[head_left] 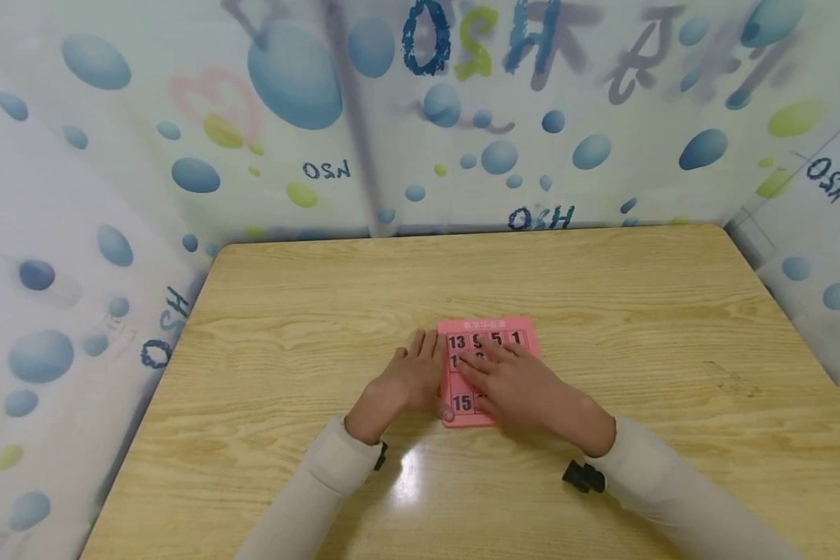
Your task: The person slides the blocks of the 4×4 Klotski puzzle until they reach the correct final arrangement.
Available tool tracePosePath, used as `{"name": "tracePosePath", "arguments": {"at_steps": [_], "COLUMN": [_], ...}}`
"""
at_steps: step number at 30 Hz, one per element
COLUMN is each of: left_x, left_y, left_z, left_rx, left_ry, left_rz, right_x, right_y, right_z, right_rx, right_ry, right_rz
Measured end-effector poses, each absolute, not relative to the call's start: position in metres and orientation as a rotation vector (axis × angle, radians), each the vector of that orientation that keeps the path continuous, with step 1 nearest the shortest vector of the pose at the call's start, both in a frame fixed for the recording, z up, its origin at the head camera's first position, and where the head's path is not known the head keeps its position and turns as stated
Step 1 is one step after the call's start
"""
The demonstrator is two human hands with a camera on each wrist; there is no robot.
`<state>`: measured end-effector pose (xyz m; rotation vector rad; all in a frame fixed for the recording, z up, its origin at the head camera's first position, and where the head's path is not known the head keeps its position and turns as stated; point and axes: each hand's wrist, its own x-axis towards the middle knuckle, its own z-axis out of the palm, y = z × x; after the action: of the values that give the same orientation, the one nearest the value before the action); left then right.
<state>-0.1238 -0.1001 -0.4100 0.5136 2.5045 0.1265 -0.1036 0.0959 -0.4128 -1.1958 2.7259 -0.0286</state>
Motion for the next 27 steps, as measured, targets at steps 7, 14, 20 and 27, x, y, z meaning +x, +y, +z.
{"name": "tracePosePath", "arguments": {"at_steps": [7,14,20,27], "left_x": [-0.124,-0.124,-0.124,-0.124], "left_y": [-0.1,-0.101,-0.101,-0.101], "left_z": [-0.411,-0.411,-0.411,-0.411], "left_rx": [0.509,0.511,0.512,0.509], "left_ry": [2.499,2.5,2.505,2.502], "left_rz": [0.133,0.126,0.135,0.141], "right_x": [-0.105,-0.102,-0.097,-0.091], "right_y": [0.091,0.091,0.094,0.095], "right_z": [-0.415,-0.415,-0.416,-0.416], "right_rx": [-1.134,-1.16,-1.242,-1.255], "right_ry": [2.7,2.698,2.71,2.697], "right_rz": [-0.018,-0.006,-0.012,-0.002]}}
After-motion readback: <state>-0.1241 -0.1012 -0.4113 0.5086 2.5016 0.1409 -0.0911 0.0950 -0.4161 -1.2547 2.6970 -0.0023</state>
